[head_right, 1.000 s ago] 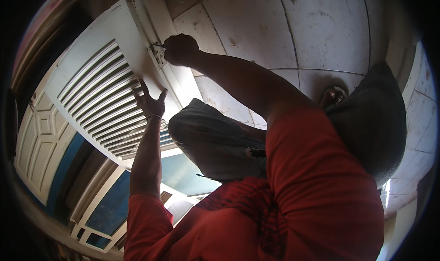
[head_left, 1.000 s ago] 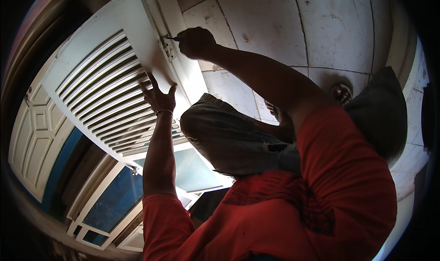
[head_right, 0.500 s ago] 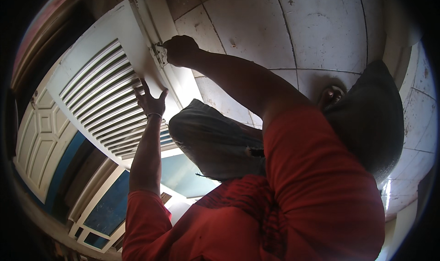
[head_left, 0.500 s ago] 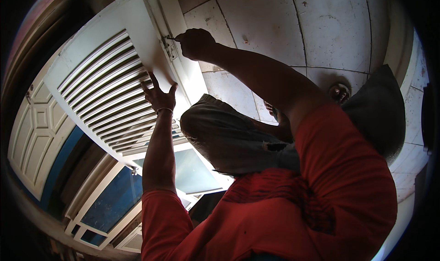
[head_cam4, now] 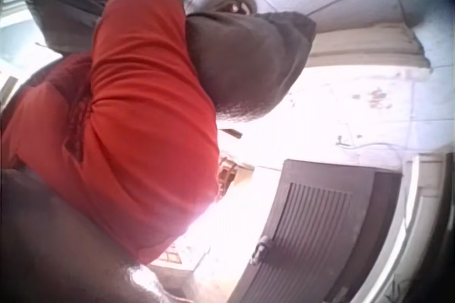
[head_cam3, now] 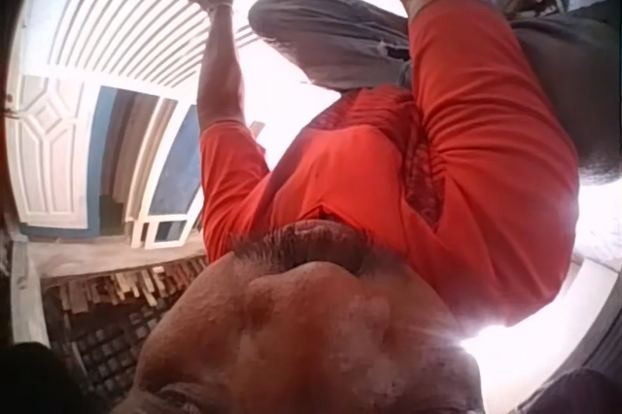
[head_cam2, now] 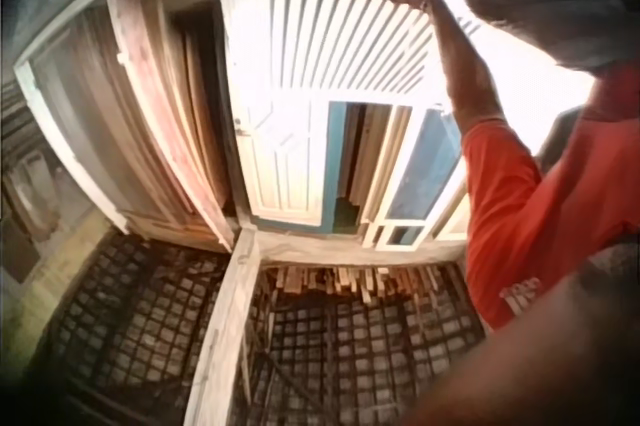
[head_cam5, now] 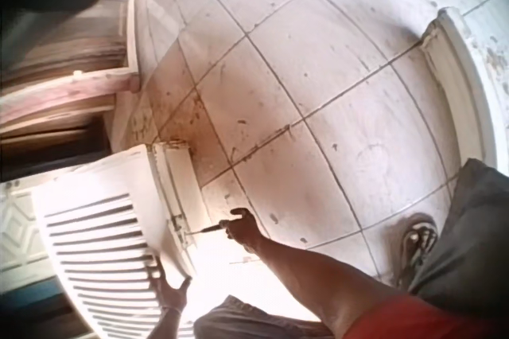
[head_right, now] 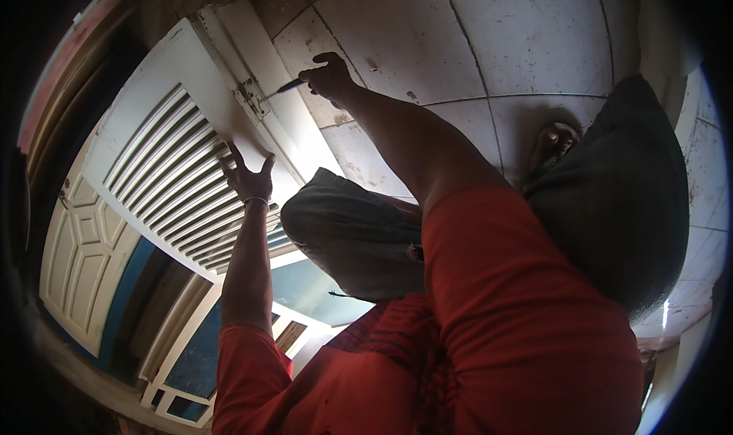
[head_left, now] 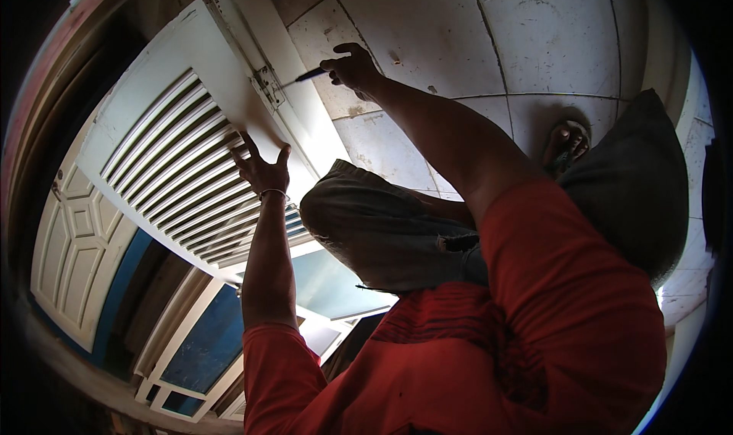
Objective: The person uses a hammer and a screwdriver to work on the hinges and edges of a wooden door that is lying on the floor.
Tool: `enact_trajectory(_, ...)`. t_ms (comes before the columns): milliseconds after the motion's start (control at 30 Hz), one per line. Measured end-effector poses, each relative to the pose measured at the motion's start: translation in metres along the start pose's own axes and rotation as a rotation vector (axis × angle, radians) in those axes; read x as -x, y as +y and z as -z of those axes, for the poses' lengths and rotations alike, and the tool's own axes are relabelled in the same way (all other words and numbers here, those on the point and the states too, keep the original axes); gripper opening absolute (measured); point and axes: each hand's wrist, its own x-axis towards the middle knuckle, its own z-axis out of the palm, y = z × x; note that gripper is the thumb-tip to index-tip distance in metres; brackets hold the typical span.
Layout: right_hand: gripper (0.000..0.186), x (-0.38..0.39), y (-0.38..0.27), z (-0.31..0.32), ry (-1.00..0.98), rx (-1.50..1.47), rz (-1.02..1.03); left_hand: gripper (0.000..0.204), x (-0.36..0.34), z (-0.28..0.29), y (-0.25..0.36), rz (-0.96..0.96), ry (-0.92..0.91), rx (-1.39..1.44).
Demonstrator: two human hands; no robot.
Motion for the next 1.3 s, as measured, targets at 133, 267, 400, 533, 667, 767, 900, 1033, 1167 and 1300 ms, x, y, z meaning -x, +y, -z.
enact_trajectory(133, 0.054, 0.005, 0.005, -0.003, -0.016, -0.043, -0.061, 0.109, 0.001, 0.002, 0.004, 0.031, -0.017, -0.013)
enact_trajectory(267, 0.053, 0.006, 0.008, -0.008, -0.014, -0.094, -0.079, 0.109, 0.000, 0.001, 0.002, 0.019, -0.016, -0.015)
enact_trajectory(400, 0.054, 0.005, 0.013, -0.013, -0.018, -0.123, -0.088, 0.109, 0.001, 0.003, 0.003, 0.009, -0.012, 0.006)
enact_trajectory(533, 0.054, 0.003, 0.018, -0.015, -0.021, -0.109, -0.095, 0.109, 0.000, 0.001, 0.004, -0.008, 0.004, 0.006)
enact_trajectory(667, 0.029, 0.002, 0.024, -0.012, -0.069, -0.159, -0.132, 0.109, 0.000, 0.001, 0.002, 0.004, 0.001, -0.013)
enact_trajectory(767, 0.015, 0.010, 0.021, -0.016, -0.132, -0.318, -0.114, 0.108, 0.000, 0.000, 0.001, 0.012, -0.012, -0.025)
enact_trajectory(900, 0.017, 0.009, 0.012, -0.026, -0.044, -0.335, -0.036, 0.109, 0.000, 0.002, 0.004, 0.024, -0.014, -0.036)
enact_trajectory(1033, 0.014, 0.004, 0.004, -0.025, 0.018, -0.315, -0.033, 0.110, -0.001, -0.001, 0.001, 0.027, -0.028, -0.031)
enact_trajectory(1167, 0.014, 0.003, 0.003, -0.030, -0.008, -0.377, -0.004, 0.109, 0.001, 0.004, 0.006, 0.032, -0.012, 0.011)
enact_trajectory(1300, 0.014, 0.006, -0.001, -0.024, -0.059, -0.345, -0.074, 0.109, 0.001, 0.001, 0.001, 0.025, 0.002, 0.000)
